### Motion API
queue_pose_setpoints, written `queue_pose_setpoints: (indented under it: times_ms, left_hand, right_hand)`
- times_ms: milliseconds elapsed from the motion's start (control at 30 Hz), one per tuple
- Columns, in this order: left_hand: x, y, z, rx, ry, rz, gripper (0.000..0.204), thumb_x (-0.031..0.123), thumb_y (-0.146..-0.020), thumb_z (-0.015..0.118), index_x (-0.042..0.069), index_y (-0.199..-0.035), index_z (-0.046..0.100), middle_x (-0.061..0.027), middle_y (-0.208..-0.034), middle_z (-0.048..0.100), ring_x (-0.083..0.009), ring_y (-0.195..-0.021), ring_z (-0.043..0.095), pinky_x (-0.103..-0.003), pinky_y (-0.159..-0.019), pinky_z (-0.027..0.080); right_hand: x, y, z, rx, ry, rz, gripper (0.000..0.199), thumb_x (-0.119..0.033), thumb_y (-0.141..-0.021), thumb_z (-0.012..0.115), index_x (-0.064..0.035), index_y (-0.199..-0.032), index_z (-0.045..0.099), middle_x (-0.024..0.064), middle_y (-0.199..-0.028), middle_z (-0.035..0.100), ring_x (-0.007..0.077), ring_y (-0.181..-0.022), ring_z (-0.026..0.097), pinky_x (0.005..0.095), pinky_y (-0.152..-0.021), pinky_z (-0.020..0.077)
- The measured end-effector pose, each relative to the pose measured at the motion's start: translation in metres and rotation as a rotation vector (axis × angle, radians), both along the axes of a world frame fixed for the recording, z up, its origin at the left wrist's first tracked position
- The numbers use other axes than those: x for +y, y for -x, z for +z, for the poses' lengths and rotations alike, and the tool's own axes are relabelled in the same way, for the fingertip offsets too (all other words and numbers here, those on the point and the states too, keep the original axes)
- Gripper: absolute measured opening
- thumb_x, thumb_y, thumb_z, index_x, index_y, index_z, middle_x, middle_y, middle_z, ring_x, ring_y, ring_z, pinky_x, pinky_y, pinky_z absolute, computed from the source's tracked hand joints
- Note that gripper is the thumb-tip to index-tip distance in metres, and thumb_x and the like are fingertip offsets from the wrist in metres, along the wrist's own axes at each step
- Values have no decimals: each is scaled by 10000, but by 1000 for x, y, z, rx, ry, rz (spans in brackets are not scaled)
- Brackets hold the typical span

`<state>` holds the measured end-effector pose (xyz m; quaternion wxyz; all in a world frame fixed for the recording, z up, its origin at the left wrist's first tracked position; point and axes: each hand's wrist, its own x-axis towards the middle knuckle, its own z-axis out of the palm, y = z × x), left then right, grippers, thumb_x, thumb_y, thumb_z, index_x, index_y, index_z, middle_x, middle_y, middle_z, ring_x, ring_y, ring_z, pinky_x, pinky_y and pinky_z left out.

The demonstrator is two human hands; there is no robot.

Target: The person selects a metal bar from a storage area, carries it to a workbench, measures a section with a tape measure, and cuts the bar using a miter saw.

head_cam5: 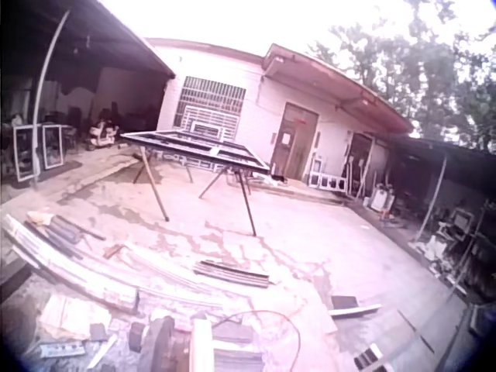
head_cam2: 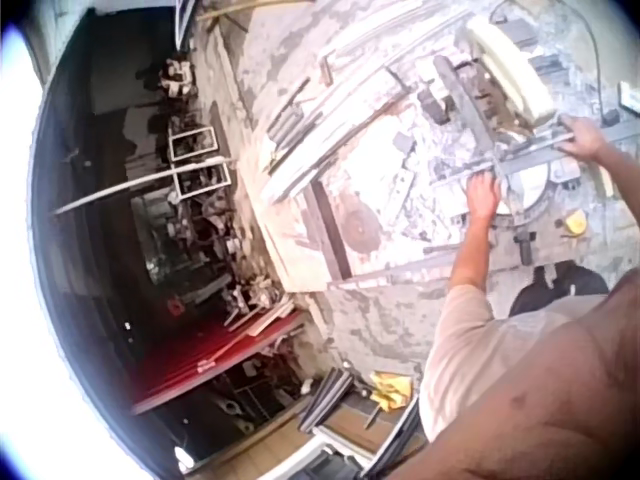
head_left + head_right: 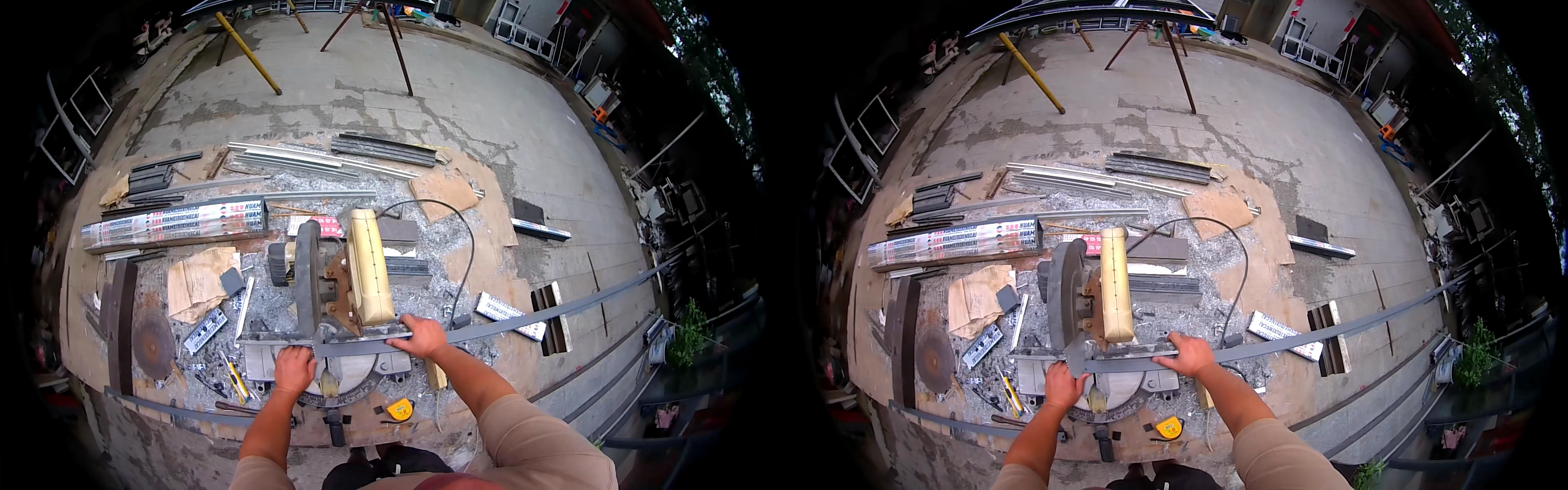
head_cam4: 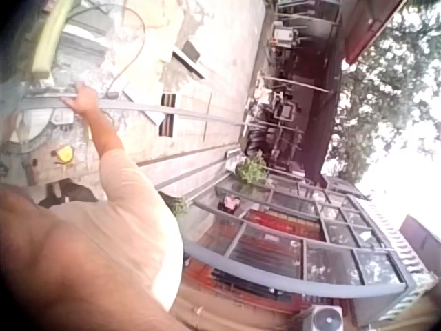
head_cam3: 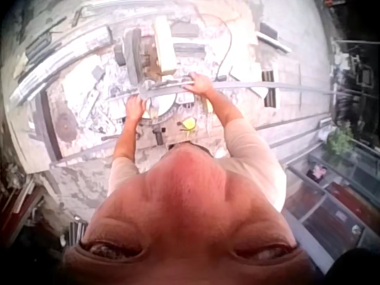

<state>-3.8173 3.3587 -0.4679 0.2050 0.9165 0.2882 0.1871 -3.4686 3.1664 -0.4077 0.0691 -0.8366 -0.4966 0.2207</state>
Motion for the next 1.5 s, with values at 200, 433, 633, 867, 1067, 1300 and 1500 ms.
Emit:
queue_pose_setpoints:
  times_ms: [200, 433, 633, 867, 1067, 1300, 1500]
  left_hand:
    - [-2, 1, 2, -38, -5, 0, 225, 278, -887, 823, 113, -909, 673, -110, -893, 675, -372, -908, 650, -505, -853, 508]
    - [-1, -1, -1, -40, 7, 0, 251, 307, -904, 825, 116, -899, 663, -120, -891, 675, -381, -905, 651, -511, -852, 506]
    - [1, 1, 4, -40, 26, -15, 246, 314, -914, 812, 110, -918, 675, -125, -909, 683, -383, -923, 653, -509, -867, 508]
    - [1, 2, 1, 0, 52, -42, 310, 343, -937, 802, 69, -1048, 706, -157, -933, 685, -427, -952, 651, -534, -879, 508]
    - [2, 2, 0, 1, 78, -45, 313, 345, -941, 798, 65, -1049, 710, -159, -956, 696, -430, -962, 654, -544, -892, 505]
    - [0, 0, 4, -49, 11, -19, 222, 274, -902, 812, 103, -940, 675, -130, -920, 689, -396, -930, 652, -516, -880, 509]
    - [0, 2, 4, -62, 12, -23, 243, 302, -915, 810, 103, -941, 673, -133, -919, 686, -398, -928, 650, -513, -867, 508]
  right_hand:
    - [1, 5, 7, -25, -2, -7, 814, -844, -868, 682, -141, -1277, 670, 195, -1135, 791, 416, -1052, 761, 517, -921, 599]
    - [1, 4, 8, -52, -15, 2, 800, -837, -868, 685, -148, -1273, 671, 202, -1129, 790, 415, -1046, 760, 519, -922, 598]
    - [0, 4, 3, -29, -40, 12, 779, -831, -878, 678, -167, -1284, 672, 202, -1058, 796, 420, -994, 765, 529, -883, 592]
    - [-1, 5, 10, -6, 23, 0, 812, -845, -881, 656, -135, -1275, 671, 207, -1114, 790, 406, -1053, 759, 522, -922, 588]
    - [1, 6, 11, -19, 23, -3, 815, -835, -883, 664, -114, -1263, 670, 217, -1081, 787, 415, -1044, 756, 525, -923, 581]
    - [-2, 3, -2, -29, -45, 2, 772, -795, -868, 715, -148, -1290, 691, 195, -1094, 795, 407, -1027, 766, 511, -918, 592]
    - [-1, 7, -1, -41, -43, -6, 775, -794, -859, 725, -148, -1287, 703, 189, -1072, 801, 407, -1025, 767, 504, -920, 596]
